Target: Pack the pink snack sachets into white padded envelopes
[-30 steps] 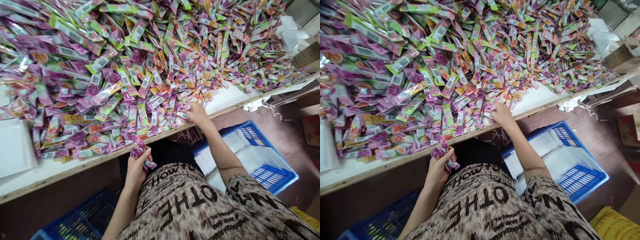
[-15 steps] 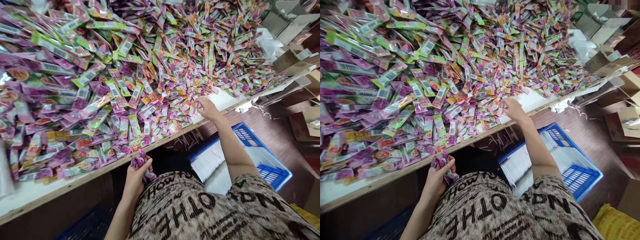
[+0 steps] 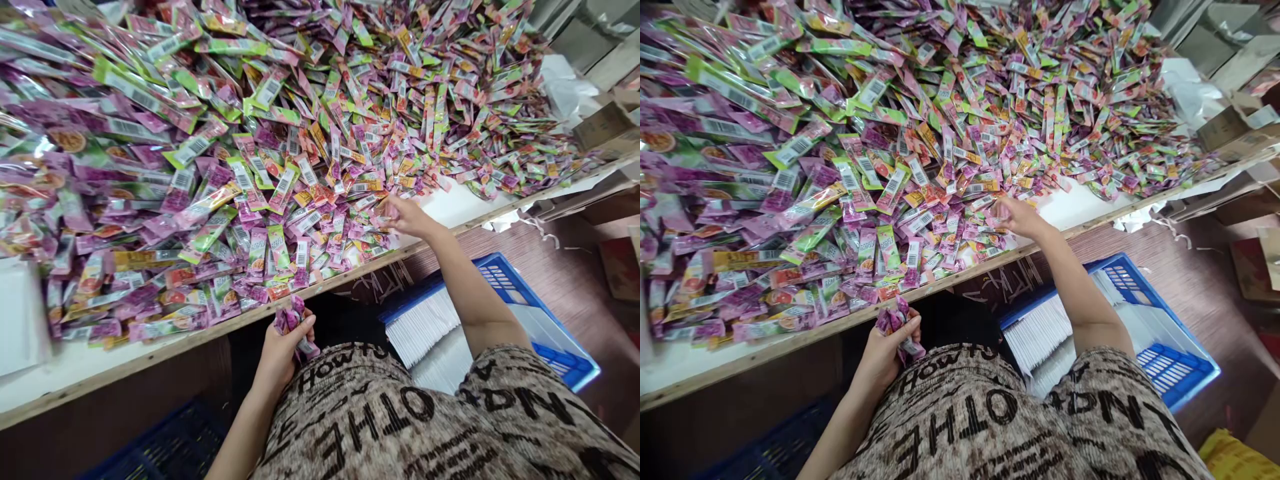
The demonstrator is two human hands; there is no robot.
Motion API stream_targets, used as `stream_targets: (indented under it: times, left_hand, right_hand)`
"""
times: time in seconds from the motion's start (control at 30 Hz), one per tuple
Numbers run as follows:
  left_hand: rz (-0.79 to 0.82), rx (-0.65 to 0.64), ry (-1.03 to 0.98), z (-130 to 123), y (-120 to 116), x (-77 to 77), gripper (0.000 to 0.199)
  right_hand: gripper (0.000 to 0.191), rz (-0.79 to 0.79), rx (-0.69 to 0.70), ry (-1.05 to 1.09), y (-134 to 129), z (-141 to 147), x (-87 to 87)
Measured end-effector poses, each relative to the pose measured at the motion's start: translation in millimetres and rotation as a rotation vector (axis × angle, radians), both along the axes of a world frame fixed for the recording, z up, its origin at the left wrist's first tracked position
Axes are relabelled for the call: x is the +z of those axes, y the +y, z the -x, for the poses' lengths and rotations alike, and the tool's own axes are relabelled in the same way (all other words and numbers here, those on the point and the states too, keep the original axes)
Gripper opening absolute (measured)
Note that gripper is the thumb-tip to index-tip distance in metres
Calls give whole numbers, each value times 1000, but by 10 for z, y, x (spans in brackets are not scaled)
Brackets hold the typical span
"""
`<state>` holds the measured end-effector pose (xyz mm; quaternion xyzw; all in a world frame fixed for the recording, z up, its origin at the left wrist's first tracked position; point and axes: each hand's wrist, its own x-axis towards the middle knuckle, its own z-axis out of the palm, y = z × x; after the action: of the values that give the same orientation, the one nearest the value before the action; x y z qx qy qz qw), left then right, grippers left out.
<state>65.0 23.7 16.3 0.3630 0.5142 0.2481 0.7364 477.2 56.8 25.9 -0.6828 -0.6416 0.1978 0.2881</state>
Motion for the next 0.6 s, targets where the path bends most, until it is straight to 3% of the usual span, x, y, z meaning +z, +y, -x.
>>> stream_targets:
  times: [0.1,0.17,0.3,0.4,0.5,0.53,0.6]
  left_hand:
    - [4,3,-4,5,-14,-7,34]
    - [10,28,-4,38,-14,-15,34]
    - [16,42,-8,78,9,-20,34]
    - [8,11,-20,40,14,-16,34]
    - [0,-35,-21,15,-4,-6,33]
    - [-10,-52,-20,23,-9,2,31]
    - [-65,-85,-21,57,-2,30,25]
  right_hand:
    - [12,39,74,-108,39,98,-64]
    - [10,-22,-9,-33,7,63,-40]
    - [22,-119,-231,76,-8,-99,117]
    - [34,-22,-124,-183,109,-87,154]
    - [17,75,-10,-433,239,0,112]
    - [8,63,-25,-442,255,31,108]
    - [14,-53,-113,-299,224,125,148]
